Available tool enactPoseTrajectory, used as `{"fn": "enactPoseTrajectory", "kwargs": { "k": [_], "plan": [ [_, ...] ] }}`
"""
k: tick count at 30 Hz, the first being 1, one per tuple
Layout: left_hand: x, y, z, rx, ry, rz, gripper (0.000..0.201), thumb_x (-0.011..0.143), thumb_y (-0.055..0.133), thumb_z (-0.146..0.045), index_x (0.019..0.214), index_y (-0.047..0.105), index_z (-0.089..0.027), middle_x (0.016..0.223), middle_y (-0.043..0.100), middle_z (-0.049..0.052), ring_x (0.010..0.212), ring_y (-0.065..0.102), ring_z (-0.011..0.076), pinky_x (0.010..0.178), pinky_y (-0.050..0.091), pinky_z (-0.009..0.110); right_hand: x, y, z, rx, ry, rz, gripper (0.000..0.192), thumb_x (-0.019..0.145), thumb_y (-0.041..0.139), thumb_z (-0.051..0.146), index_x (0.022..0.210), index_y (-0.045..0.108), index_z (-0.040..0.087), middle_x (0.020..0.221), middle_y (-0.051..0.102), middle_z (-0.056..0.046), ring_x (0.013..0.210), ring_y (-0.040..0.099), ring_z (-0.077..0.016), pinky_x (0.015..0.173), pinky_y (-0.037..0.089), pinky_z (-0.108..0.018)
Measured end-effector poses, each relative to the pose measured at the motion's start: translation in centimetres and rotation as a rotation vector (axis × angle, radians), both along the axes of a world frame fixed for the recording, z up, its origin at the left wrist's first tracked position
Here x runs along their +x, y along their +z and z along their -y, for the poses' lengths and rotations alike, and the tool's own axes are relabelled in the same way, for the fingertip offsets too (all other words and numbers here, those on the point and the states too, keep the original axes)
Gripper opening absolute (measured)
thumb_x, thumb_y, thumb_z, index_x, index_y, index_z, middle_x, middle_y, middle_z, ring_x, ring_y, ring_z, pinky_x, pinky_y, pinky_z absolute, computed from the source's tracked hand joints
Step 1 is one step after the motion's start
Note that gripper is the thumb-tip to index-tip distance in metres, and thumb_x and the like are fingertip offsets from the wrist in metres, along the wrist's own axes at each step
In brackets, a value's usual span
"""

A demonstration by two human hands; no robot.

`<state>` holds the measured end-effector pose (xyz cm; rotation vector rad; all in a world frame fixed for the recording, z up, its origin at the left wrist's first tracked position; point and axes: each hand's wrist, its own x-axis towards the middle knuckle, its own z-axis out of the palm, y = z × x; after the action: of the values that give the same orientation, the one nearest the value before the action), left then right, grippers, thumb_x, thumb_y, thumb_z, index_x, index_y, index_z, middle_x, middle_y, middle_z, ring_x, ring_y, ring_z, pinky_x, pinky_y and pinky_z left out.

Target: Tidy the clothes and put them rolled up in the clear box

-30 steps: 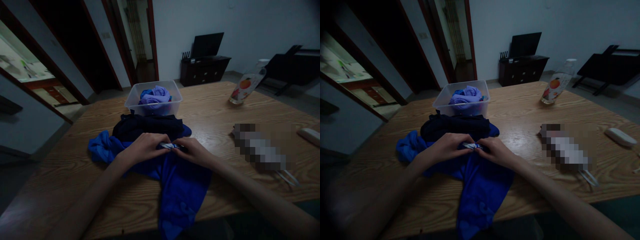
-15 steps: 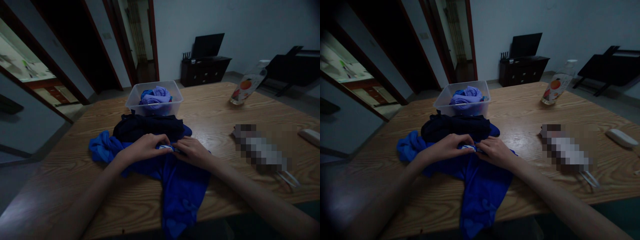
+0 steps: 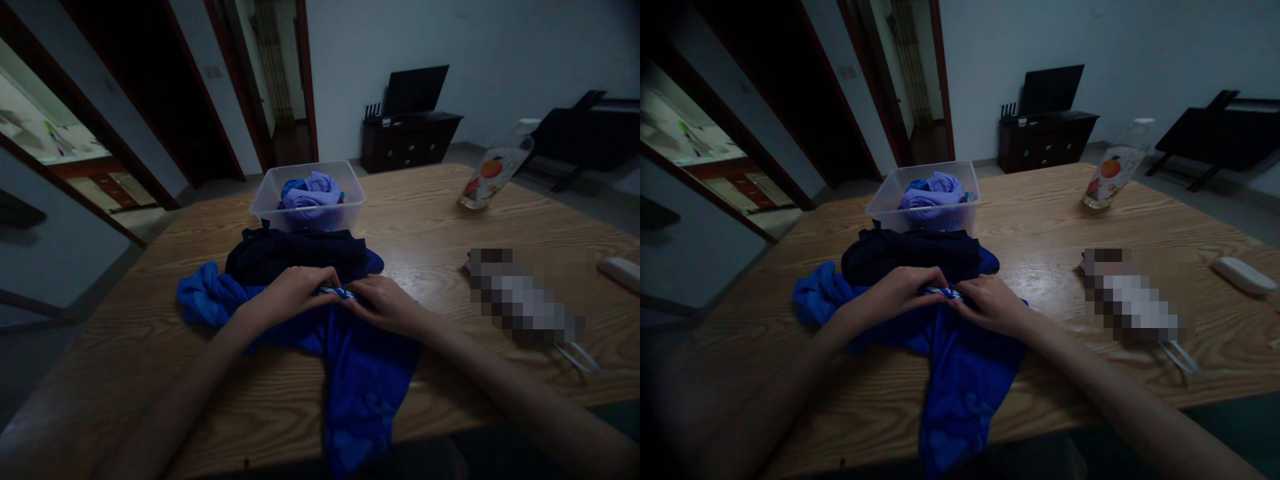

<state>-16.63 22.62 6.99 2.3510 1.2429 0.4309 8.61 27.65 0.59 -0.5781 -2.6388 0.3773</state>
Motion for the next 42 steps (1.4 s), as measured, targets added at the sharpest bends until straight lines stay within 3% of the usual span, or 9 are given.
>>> {"fn": "enactPoseTrajectory", "kwargs": {
  "k": [4, 10, 18, 25, 31, 38, 42],
  "plan": [
    [0.2, 0.2, 0.2, 0.075, 0.024, -0.056, 0.019, 0.102, 0.064, -0.041, 0.113, 0.066, -0.024, 0.111, 0.075, 0.001, 0.104, 0.072, 0.0195, 0.086, 0.049, 0.027, 0.1, 0.0, -0.3, -0.031, 0.002, 0.000, 0.013, 0.106, 0.059, 0.027, 0.101, 0.066, 0.018, 0.088, 0.072, -0.005, 0.074, 0.065, -0.0182, 0.067, 0.036, -0.029],
    [0.3, 0.1, 0.3, 0.069, 0.045, -0.102, 0.025, 0.101, 0.065, -0.044, 0.115, 0.064, -0.024, 0.107, 0.075, 0.002, 0.099, 0.073, 0.0213, 0.080, 0.048, 0.028, 0.2, -0.2, -0.4, 0.193, 0.007, 0.026, 0.008, 0.102, 0.065, 0.024, 0.099, 0.065, 0.017, 0.090, 0.071, -0.006, 0.075, 0.064, -0.0197, 0.070, 0.038, -0.032],
    [-0.5, -0.6, -0.5, -0.154, 0.027, 0.026, 0.049, 0.103, 0.052, -0.061, 0.116, 0.076, -0.021, 0.110, 0.079, 0.006, 0.099, 0.074, 0.0230, 0.088, 0.051, 0.029, 0.1, 0.2, -0.3, 0.463, 0.011, -0.019, 0.012, 0.107, 0.058, 0.024, 0.104, 0.067, 0.016, 0.083, 0.067, -0.005, 0.073, 0.059, -0.0204, 0.072, 0.040, -0.035],
    [-0.7, -0.7, -1.0, -0.396, -0.031, 0.216, 0.047, 0.102, 0.056, -0.057, 0.117, 0.076, -0.018, 0.110, 0.078, 0.005, 0.099, 0.069, 0.0205, 0.088, 0.051, 0.028, 0.2, 0.8, 0.1, 0.590, 0.030, -0.043, 0.019, 0.110, 0.052, 0.022, 0.119, 0.067, 0.013, 0.087, 0.069, -0.006, 0.074, 0.058, -0.0205, 0.074, 0.041, -0.037],
    [-1.0, -0.7, -1.2, -0.389, -0.014, 0.235, 0.045, 0.100, 0.060, -0.057, 0.114, 0.075, -0.016, 0.106, 0.076, 0.005, 0.097, 0.068, 0.0206, 0.085, 0.050, 0.027, 0.0, 0.1, 0.0, 0.424, 0.014, -0.098, 0.024, 0.109, 0.055, 0.031, 0.119, 0.066, 0.013, 0.091, 0.071, -0.008, 0.078, 0.063, -0.0219, 0.075, 0.044, -0.036],
    [-0.6, -0.3, -0.6, -0.170, -0.012, 0.107, 0.032, 0.102, 0.063, -0.048, 0.114, 0.075, -0.022, 0.112, 0.078, 0.004, 0.102, 0.072, 0.0210, 0.089, 0.049, 0.027, 0.1, -0.3, -0.1, 0.087, -0.059, -0.086, 0.024, 0.108, 0.058, 0.037, 0.120, 0.067, 0.017, 0.099, 0.075, -0.008, 0.087, 0.069, -0.0223, 0.075, 0.044, -0.033],
    [-0.4, -0.5, -0.3, -0.050, 0.017, -0.015, 0.030, 0.102, 0.061, -0.048, 0.114, 0.074, -0.023, 0.111, 0.077, 0.005, 0.103, 0.073, 0.0224, 0.088, 0.049, 0.028, 0.0, -0.6, -0.3, -0.009, -0.029, -0.005, 0.019, 0.107, 0.061, 0.035, 0.106, 0.068, 0.017, 0.091, 0.073, -0.005, 0.079, 0.067, -0.0190, 0.069, 0.041, -0.030]
  ]
}}
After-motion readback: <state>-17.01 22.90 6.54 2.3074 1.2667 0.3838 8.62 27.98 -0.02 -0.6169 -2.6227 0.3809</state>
